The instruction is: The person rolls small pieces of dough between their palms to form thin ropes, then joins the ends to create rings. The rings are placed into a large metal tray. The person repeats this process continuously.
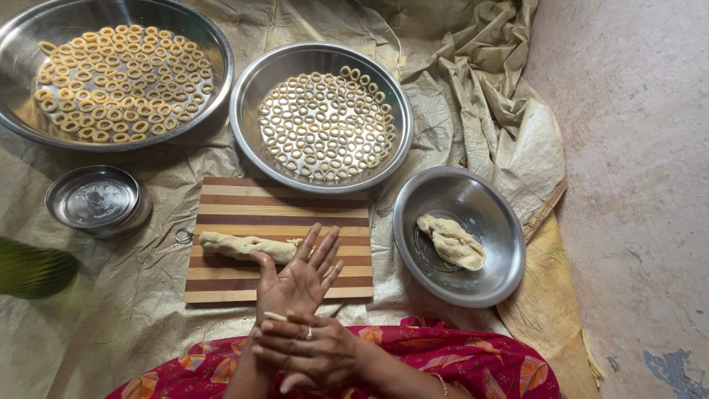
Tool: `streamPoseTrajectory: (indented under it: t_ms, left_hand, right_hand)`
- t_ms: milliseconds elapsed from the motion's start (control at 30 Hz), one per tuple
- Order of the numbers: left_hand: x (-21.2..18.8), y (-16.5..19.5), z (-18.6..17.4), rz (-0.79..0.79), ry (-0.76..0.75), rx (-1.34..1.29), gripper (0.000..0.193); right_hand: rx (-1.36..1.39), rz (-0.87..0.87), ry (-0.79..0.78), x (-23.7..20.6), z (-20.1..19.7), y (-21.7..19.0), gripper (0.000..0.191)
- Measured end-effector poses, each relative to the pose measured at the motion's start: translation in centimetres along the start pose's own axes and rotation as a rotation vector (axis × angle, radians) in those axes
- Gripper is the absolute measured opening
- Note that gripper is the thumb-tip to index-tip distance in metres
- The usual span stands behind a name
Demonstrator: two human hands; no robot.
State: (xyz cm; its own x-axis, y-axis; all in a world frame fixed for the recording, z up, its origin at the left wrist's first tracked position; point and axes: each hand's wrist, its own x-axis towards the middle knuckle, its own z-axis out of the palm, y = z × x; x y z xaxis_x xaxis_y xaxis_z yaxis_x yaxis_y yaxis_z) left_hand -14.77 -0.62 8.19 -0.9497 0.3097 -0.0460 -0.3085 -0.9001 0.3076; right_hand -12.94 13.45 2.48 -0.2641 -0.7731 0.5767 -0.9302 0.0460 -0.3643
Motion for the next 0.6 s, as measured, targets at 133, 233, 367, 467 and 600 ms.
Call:
streamPoseTrajectory:
  t_ms: [133, 233, 367, 467, 600]
  left_hand:
    - [-0.3, 0.1, 0.2, 0.033, 0.005, 0.175, 0.111]
    - [0.0, 0.2, 0.3, -0.041, 0.059, 0.012, 0.115]
    - [0.3, 0.2, 0.3, 0.014, 0.012, 0.009, 0.114]
    - [-0.1, 0.0, 0.2, 0.030, 0.013, 0.043, 0.111]
    - [0.2, -0.2, -0.1, -0.029, -0.053, -0.094, 0.117]
  right_hand:
    - [-0.132, 0.331, 0.036, -0.2, -0.2, 0.7, 0.065]
    - [-0.156, 0.152, 0.053, 0.1, -0.4, 0.3, 0.068]
    - [-0.109, -0.120, 0.084, 0.8, -0.7, 0.2, 0.056]
    - [-0.173, 0.315, 0.205, 1.2, -1.5, 0.9, 0.040]
    - [-0.077, 0.066, 0.142, 1.8, -1.5, 0.5, 0.051]
